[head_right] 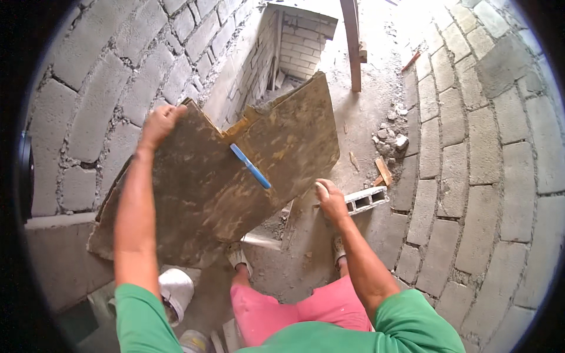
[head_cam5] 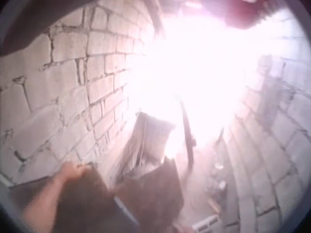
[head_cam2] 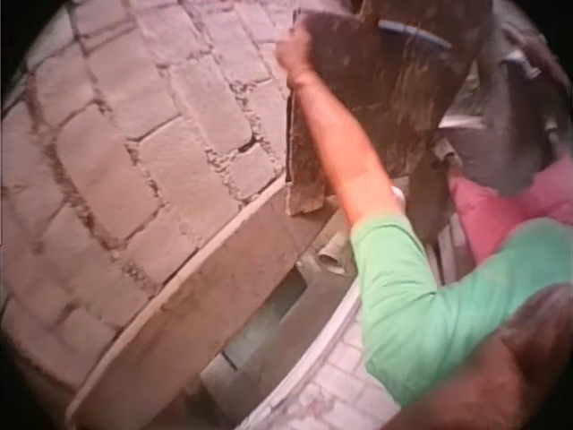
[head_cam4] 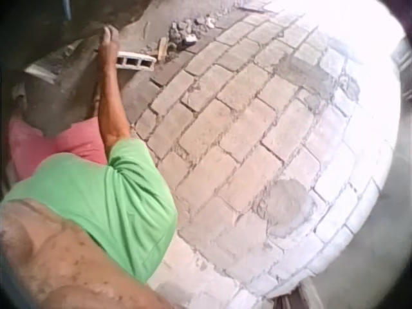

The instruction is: The person holds a wooden board and cuts it with a hand saw, then aligns a wooden strip onto the board and saws along the line.

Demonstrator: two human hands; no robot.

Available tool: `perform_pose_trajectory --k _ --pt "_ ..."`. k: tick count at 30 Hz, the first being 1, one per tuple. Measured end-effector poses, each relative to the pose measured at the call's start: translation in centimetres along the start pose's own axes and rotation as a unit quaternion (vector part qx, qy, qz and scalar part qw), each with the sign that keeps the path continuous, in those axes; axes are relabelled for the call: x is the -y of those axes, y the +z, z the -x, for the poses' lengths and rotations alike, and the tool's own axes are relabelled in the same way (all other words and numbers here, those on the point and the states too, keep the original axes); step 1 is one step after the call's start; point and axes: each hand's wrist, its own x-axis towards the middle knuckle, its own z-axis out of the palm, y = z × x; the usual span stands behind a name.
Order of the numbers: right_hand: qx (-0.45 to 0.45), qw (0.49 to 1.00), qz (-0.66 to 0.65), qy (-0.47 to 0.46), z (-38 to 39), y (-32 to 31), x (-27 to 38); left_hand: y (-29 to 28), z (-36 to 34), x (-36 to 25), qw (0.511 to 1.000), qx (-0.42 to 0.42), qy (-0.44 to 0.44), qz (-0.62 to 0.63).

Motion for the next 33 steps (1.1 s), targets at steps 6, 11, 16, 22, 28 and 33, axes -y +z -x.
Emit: perform_pose_trajectory --k 6,11,16,22,28,33 --pt "0.217 0.967 0.137 0.007 11.4 1.8 1.2 5.3 2.5 4.4 0.936 -0.322 0.082 -0.119" --pt "0.019 0.949 0.146 0.281 19.7 -10.2 -8.7 4.3 1.5 1.9 0.909 -0.32 0.012 -0.268" --pt "-0.021 0.931 0.154 0.33 20.3 -21.6 -20.3 3.1 1.5 -0.2 0.978 -0.086 -0.128 -0.14" --pt "-0.068 0.9 0.105 0.418 22.6 -37.0 -26.3 3.5 -1.3 -1.5 0.983 0.017 -0.167 -0.074" --pt "-0.061 0.88 0.141 0.45 26.8 -40.7 -30.1 1.6 -1.3 10.5 0.982 -0.142 -0.087 -0.092" --pt "0.025 0.862 0.139 0.487 32.5 -36.7 -29.5 4.6 1.9 6.0 0.993 -0.066 -0.081 -0.062"
